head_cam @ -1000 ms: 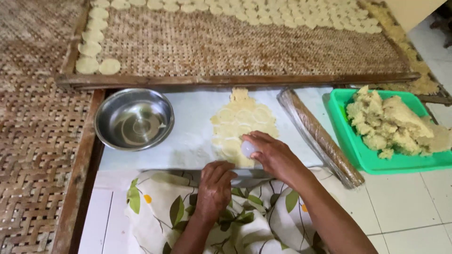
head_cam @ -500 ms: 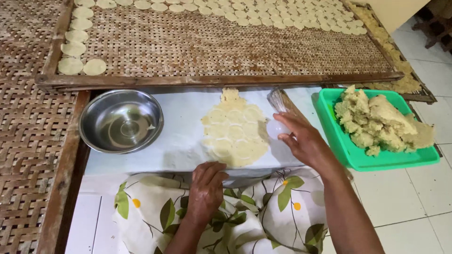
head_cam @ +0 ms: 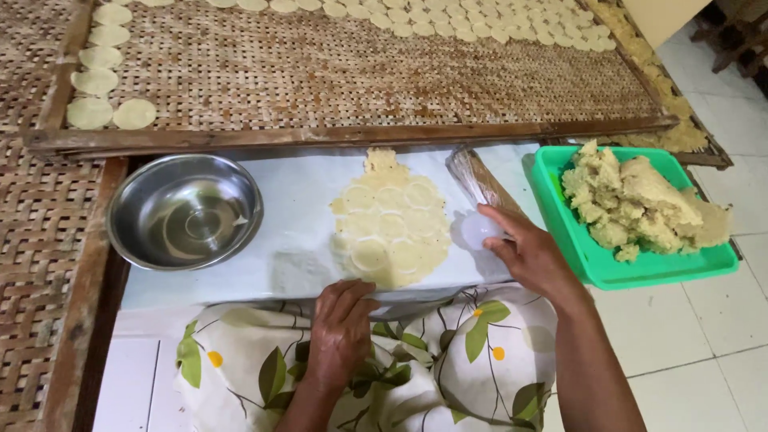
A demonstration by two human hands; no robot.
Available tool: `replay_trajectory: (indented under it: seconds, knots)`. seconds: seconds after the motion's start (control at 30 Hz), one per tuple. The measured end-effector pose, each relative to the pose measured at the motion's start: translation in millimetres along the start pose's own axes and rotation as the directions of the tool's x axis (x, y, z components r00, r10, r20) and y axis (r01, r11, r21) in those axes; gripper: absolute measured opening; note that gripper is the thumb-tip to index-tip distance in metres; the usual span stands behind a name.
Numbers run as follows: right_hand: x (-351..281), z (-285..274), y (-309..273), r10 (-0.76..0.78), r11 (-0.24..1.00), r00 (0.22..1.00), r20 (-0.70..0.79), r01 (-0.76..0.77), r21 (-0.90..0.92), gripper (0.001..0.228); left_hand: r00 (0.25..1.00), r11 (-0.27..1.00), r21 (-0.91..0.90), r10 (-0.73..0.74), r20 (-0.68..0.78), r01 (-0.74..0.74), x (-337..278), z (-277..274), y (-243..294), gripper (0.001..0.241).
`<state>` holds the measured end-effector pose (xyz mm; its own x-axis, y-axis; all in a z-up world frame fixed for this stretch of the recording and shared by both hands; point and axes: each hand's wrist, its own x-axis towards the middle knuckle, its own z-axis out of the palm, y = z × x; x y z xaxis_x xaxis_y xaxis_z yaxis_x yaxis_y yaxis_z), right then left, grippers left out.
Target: Preparing and placing small dough discs onto a drying tray using a circular cutter.
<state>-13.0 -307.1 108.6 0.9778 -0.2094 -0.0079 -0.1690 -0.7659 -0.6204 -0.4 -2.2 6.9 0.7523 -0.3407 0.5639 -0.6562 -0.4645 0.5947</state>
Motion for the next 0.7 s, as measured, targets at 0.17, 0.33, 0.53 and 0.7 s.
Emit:
replay_trajectory:
  seconds: [0.17,0.33,0.53,0.7]
  knots:
    - [10,15,20,-0.183,0.973,0.983,0.033,0.186,-0.139,0.056,1.000,1.000,0.015,0.014,0.018,-0.014,4,-6,4,0.016]
    - [25,22,39,-0.226,0.954,0.974,-0.007,0.220,-0.204,0.054,1.000,1.000,0.005,0.008,-0.006,-0.008,3,-1,0,0.017]
    - [46,25,62,-0.260,0.942,0.966,0.001,0.254,-0.218,0.057,1.000,0.999,-0.026,0.020,-0.008,-0.020,10,-6,3,0.016]
    - [56,24,68,-0.398,0.874,0.915,0.063,0.399,-0.276,0.085,0.999,0.993,-0.120,-0.018,-0.027,0.015,15,-14,6,0.020]
